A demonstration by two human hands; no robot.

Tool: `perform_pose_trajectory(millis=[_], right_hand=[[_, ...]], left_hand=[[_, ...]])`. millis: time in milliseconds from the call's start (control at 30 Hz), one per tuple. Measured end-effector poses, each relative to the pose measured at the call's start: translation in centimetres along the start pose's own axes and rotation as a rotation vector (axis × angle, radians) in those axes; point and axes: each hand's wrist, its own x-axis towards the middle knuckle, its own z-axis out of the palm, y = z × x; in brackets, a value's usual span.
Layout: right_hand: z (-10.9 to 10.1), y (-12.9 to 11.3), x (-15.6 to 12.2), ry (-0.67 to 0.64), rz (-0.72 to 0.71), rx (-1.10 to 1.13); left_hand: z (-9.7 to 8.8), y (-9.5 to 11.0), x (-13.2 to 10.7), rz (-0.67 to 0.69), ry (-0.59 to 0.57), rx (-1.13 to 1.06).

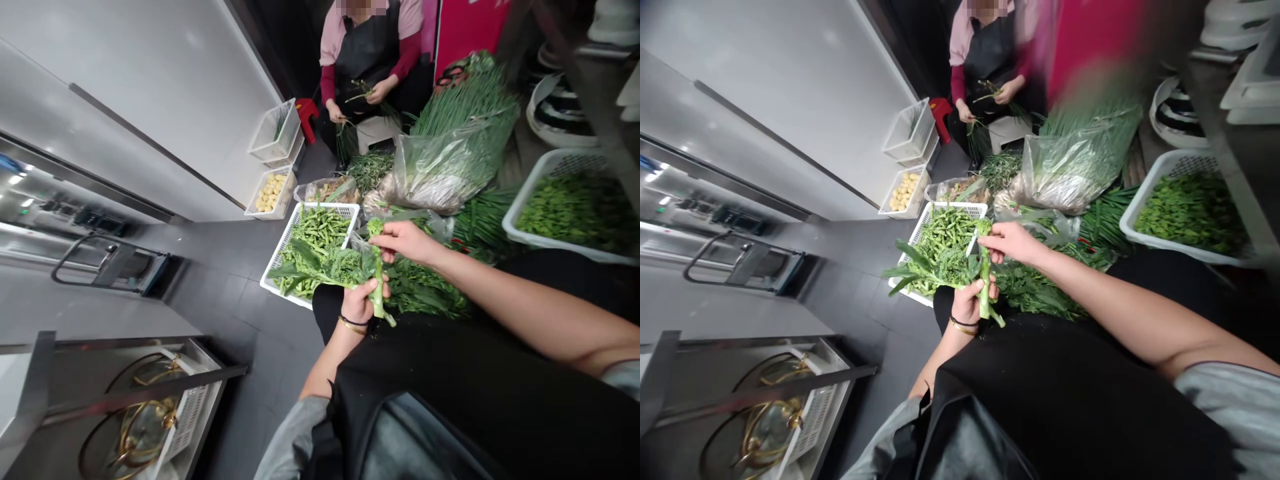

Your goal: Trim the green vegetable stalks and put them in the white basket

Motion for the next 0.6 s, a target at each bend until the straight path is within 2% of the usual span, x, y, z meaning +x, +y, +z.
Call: perform_pose_trajectory(millis=[100,133,200,267,333,400,467,500,600], right_hand=[[1.3,1.6,-0.8,-0.004,0.002,0.337],[1.3,2.0,-1.2,-0.001,0.005,0.39],[0.9,2.2,-1.9,-0.006,-0.001,0.351],[0.0,1.5,-2.1,-0.03,-0.028,0.209],[-0.7,0.4,-1.9,0.007,-0.078,0.032],[-1.0,-0.4,-1.6,0.133,-0.179,-0.232],[-0.8,-0.6,-1.6,0.259,-0.348,-0.584],[-0.5,-0.4,-1.7,0.282,-0.434,-0.752],[-0.1,1.4,-2.8,0.189,-0.571,-1.038]], left_hand=[[0.2,-0.4,0.0,-0.101,-0.025,-0.08],[0.1,-0.5,0.0,-0.121,-0.034,-0.101],[-0.1,-0.6,0.1,-0.135,-0.046,-0.146],[-0.3,-0.7,0.2,-0.144,-0.04,-0.183],[-0.3,-0.8,0.4,-0.162,-0.021,-0.204],[-0.1,-0.9,0.5,-0.161,-0.022,-0.222],[0.2,-1.0,0.6,-0.127,-0.027,-0.239],[0.3,-1.0,0.6,-0.11,-0.022,-0.236],[-0.4,0.0,1.1,-0.079,0.047,-0.178]])
